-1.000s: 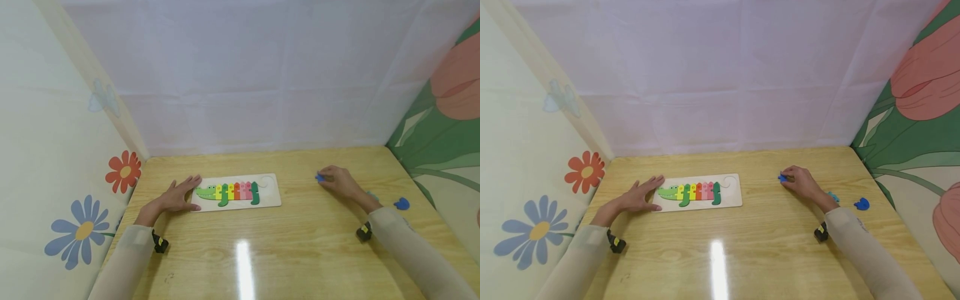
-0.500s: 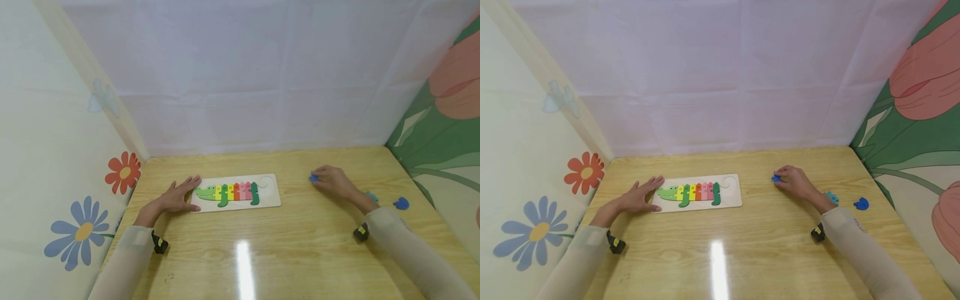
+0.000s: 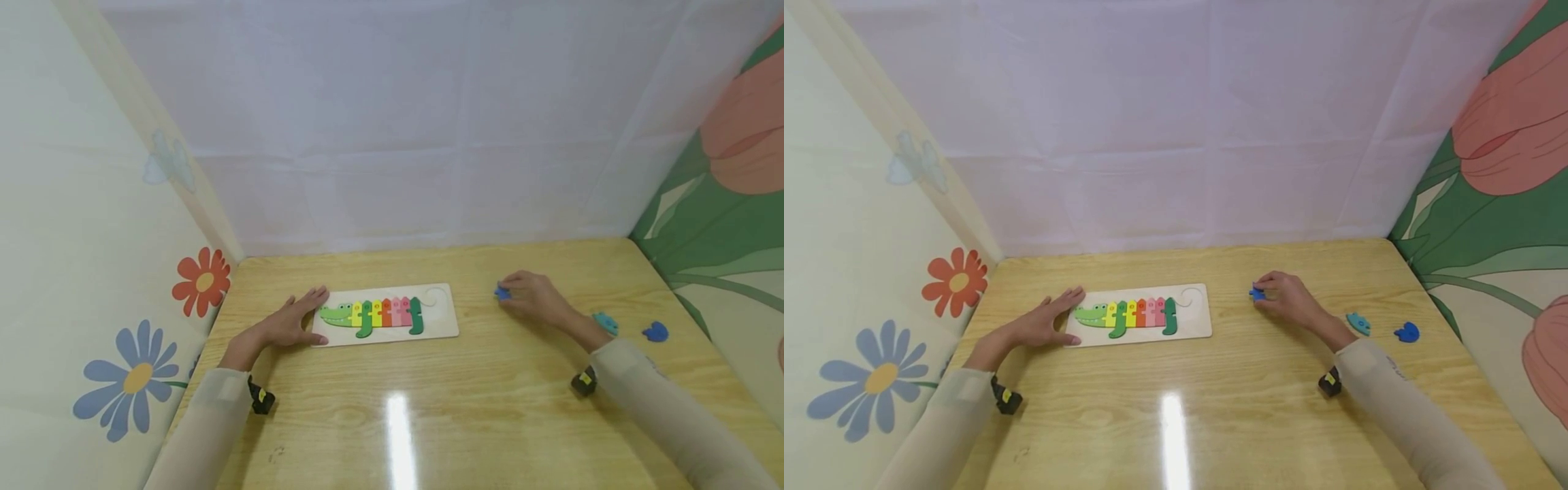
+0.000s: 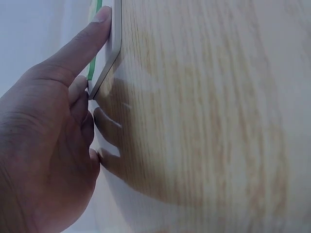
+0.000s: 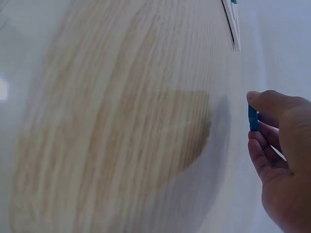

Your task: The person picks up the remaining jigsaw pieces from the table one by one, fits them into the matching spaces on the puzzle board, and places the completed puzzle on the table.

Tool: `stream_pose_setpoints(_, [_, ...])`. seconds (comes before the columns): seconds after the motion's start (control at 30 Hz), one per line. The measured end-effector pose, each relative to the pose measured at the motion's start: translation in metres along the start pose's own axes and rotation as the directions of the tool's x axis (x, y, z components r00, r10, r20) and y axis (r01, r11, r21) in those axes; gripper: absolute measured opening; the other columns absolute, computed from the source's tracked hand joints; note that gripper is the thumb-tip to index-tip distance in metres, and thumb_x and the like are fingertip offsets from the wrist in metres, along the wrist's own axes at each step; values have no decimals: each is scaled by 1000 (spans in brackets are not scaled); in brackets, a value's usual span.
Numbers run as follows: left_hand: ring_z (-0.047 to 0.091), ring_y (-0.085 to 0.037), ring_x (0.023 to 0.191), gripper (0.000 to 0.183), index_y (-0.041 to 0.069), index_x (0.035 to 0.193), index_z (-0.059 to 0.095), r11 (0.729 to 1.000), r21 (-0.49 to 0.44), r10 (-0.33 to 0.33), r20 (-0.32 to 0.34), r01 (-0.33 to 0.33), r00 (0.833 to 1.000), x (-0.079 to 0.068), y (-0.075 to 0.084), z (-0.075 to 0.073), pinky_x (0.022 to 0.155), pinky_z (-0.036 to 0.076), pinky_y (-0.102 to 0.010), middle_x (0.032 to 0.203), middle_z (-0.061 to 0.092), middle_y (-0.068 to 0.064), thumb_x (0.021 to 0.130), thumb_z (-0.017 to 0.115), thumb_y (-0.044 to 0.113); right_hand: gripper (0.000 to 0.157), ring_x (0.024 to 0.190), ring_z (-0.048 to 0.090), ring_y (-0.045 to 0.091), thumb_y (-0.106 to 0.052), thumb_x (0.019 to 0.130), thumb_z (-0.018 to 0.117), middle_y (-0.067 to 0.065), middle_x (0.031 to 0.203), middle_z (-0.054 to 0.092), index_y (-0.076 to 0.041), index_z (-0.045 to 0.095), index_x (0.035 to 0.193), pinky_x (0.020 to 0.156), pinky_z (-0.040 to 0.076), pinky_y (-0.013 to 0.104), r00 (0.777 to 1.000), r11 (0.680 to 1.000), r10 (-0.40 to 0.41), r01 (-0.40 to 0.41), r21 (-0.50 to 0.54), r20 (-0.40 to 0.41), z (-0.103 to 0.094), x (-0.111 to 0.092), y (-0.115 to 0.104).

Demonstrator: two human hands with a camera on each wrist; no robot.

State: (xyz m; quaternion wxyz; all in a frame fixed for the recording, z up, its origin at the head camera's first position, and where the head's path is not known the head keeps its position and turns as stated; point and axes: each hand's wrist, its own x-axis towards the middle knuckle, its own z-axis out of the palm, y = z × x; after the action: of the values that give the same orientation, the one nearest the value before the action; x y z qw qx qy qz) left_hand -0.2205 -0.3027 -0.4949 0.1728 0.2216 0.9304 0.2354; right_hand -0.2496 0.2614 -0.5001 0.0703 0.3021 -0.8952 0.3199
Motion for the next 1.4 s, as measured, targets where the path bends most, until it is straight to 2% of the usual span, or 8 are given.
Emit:
stream_pose_setpoints(0.27, [9,-41,163,109,2,168,20,1000,6,-14,6,14,1000,0,0,-1,128,2,-67,177,10,-20,91,83,46,36,104,73,44,2,83,87,26,114,75,12,75,116,93,59,57,1000,1000,-21,21,-3,-12,5,1,-3])
stream_pose_setpoints(0.43, [11,-42,162,109,0,168,20,1000,10,-16,7,16,1000,1,2,-1,128,7,-66,176,10,-21,91,83,46,38,107,72,42,-1,84,87,24,118,74,9,75,119,95,59,55,1000,1000,7,-7,-8,24,7,3,-4])
stream_pose_setpoints(0.57, [10,-42,163,109,0,168,19,1000,-10,-22,18,23,1000,0,3,-1,128,6,-66,177,9,-21,91,84,44,39,108,72,42,-1,85,87,25,119,73,9,74,121,95,59,55,999,1000,16,-16,-1,42,9,5,-7])
stream_pose_setpoints(0.9, [9,-42,163,109,0,168,18,1000,-18,-25,21,25,999,0,4,-1,128,4,-65,177,8,-21,92,83,44,39,106,72,43,-2,83,88,26,117,74,10,75,118,95,59,57,998,998,-62,62,18,11,16,11,-13])
stream_pose_setpoints(1.13, [10,-44,162,107,-1,167,19,1000,-22,-10,9,10,1000,-1,4,-1,128,5,-67,176,8,-23,93,83,41,41,108,73,40,-3,82,90,23,119,74,7,75,119,94,60,52,999,999,-35,34,42,30,22,16,-20])
stream_pose_setpoints(1.4, [11,-45,162,107,-3,167,20,1000,-19,3,3,-3,1000,0,3,2,127,6,-68,176,9,-24,92,83,42,40,107,72,40,-4,83,90,23,119,73,8,76,118,94,60,52,997,995,-80,78,61,25,31,19,-27])
